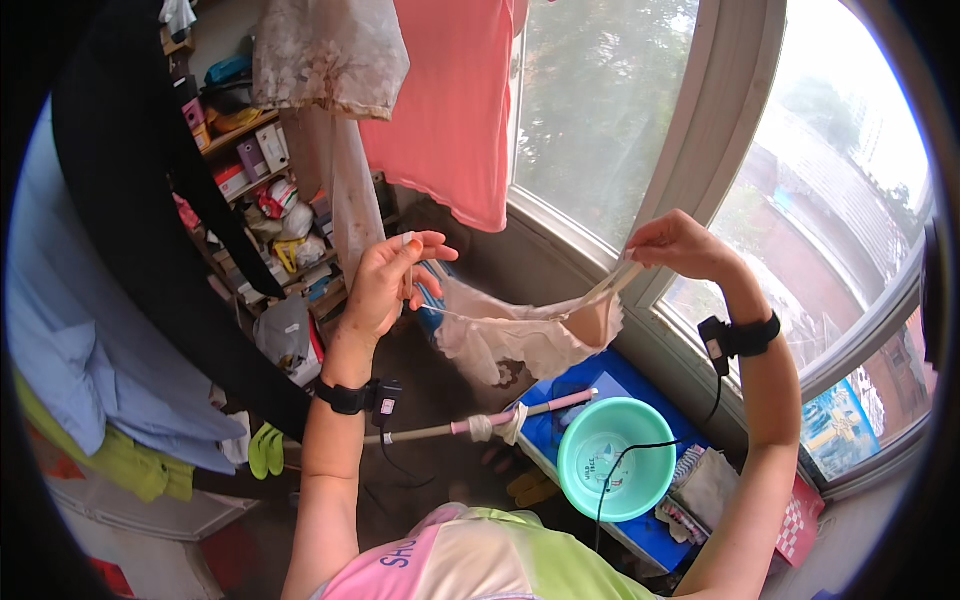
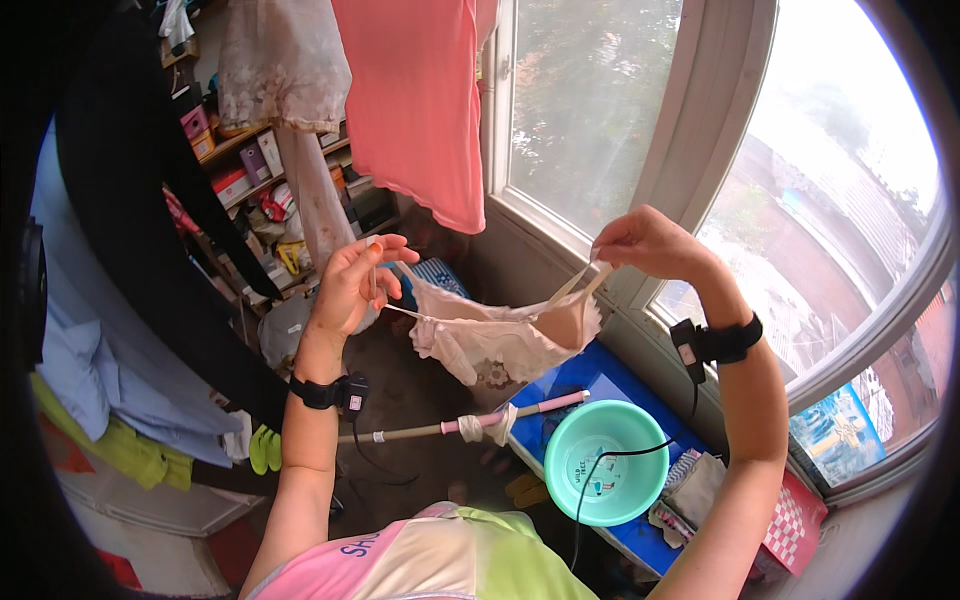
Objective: The person takes a pair of black trousers from a basin, spreads them out, and hangs them on a hanger on a rack, then takes a bra and hangs it on another hanger.
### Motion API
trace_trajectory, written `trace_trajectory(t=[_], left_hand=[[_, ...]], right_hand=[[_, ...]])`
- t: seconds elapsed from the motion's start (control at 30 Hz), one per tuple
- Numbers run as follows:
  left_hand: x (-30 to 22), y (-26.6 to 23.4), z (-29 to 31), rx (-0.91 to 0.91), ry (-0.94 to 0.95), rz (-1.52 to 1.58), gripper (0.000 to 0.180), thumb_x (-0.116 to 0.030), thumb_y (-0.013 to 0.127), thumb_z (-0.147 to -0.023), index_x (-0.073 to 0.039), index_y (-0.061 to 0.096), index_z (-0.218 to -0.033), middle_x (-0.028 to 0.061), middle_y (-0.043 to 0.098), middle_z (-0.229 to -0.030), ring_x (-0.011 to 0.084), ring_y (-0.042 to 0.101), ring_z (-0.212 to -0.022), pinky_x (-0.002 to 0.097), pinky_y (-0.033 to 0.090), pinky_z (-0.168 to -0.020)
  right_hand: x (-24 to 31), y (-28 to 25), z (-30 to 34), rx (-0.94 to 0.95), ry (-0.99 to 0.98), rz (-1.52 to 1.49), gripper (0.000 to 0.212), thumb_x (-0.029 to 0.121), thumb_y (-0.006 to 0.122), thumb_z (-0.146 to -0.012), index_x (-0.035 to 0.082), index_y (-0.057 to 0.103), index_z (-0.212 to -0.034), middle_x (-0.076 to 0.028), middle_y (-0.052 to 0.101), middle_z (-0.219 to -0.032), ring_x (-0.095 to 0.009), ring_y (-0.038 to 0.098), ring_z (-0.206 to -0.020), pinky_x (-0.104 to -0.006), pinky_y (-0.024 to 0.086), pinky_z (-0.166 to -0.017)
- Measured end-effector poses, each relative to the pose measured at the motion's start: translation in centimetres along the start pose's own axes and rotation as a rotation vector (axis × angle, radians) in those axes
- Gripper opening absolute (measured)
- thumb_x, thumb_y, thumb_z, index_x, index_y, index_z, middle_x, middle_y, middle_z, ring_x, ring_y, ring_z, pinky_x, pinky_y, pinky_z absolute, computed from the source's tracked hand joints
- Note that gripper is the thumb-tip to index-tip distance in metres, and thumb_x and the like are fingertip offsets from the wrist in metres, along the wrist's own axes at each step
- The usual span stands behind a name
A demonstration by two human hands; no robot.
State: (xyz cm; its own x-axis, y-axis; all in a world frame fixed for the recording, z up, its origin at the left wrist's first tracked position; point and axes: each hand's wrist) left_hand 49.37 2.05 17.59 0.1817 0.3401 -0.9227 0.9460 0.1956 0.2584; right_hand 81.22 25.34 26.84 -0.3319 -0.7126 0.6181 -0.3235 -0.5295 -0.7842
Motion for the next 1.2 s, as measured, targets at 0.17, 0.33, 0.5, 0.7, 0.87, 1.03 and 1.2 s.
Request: trace_trajectory(t=[0.17,0.33,0.5,0.7,0.87,1.03,1.2], left_hand=[[1.1,-0.6,-2.7,0.086,-0.055,-0.006,0.029,-0.024,0.052,-0.098,0.0,0.058,-0.113,0.015,0.067,-0.099,0.0122,0.065,-0.065,0.0174,0.044,-0.045],[1.2,2.7,-4.2,0.179,-0.114,-0.17,0.026,-0.019,0.056,-0.096,0.001,0.057,-0.113,0.013,0.067,-0.102,0.0177,0.069,-0.083,0.0226,0.052,-0.059],[3.7,6.9,-5.8,0.389,-0.032,-0.03,0.018,-0.011,0.06,-0.093,0.0,0.057,-0.107,0.0078,0.067,-0.099,0.0141,0.066,-0.087,0.0252,0.051,-0.076],[3.3,6.7,-7.7,0.389,-0.063,0.054,0.011,-0.012,0.059,-0.094,-0.001,0.06,-0.096,0.0013,0.06,-0.076,0.0097,0.061,-0.069,0.0231,0.049,-0.068],[2.0,8.1,-8.4,0.347,-0.094,-0.089,0.017,-0.016,0.057,-0.096,-0.001,0.063,-0.091,0.0009,0.059,-0.069,0.0068,0.055,-0.056,0.0204,0.044,-0.053],[2.0,8.0,-9.7,0.425,-0.139,-0.225,0.029,-0.022,0.051,-0.099,0.002,0.064,-0.09,0.0023,0.06,-0.067,0.0103,0.059,-0.059,0.0228,0.047,-0.058],[1.2,9.1,-10.8,0.478,-0.146,-0.103,0.032,-0.026,0.05,-0.099,0.003,0.063,-0.104,0.0091,0.065,-0.08,0.018,0.065,-0.074,0.0284,0.053,-0.07]], right_hand=[[2.5,0.0,-2.3,0.245,0.03,-0.1,0.036,0.028,0.054,-0.096,0.002,0.068,-0.076,-0.005,0.064,-0.069,-0.013,0.059,-0.064,-0.0262,0.044,-0.064],[4.8,2.5,-4.4,0.31,0.036,-0.617,0.038,0.025,0.045,-0.1,0.003,0.055,-0.071,-0.003,0.051,-0.059,-0.012,0.053,-0.055,-0.0319,0.054,-0.072],[6.9,2.6,-6.0,0.337,0.071,-0.684,0.031,0.028,0.049,-0.099,0.002,0.057,-0.083,-0.001,0.05,-0.06,-0.01,0.051,-0.05,-0.0316,0.057,-0.064],[5.8,1.2,-5.4,0.282,0.0,-0.302,0.015,0.012,0.06,-0.09,-0.001,0.063,-0.098,-0.004,0.061,-0.067,-0.01,0.058,-0.054,-0.0254,0.053,-0.06],[1.4,0.2,-3.9,0.404,0.059,-0.249,0.014,0.011,0.06,-0.09,0.0,0.066,-0.086,-0.004,0.067,-0.069,-0.009,0.063,-0.062,-0.0222,0.048,-0.065],[-0.3,-0.8,-3.7,0.298,-0.058,-0.406,0.029,0.024,0.056,-0.096,0.001,0.065,-0.08,-0.004,0.064,-0.071,-0.011,0.058,-0.069,-0.0287,0.045,-0.078],[0.5,-1.1,-5.5,0.233,-0.128,-0.782,0.031,0.028,0.056,-0.097,0.003,0.06,-0.078,-0.002,0.057,-0.071,-0.014,0.056,-0.073,-0.0296,0.045,-0.075]])
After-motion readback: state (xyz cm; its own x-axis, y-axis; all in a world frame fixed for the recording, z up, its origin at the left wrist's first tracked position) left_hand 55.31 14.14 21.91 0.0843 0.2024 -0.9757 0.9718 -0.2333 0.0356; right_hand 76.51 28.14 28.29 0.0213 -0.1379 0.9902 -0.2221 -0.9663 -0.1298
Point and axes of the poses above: each hand's wrist, its own z-axis away from the middle knuckle, its own y-axis out of the palm, x = y × z
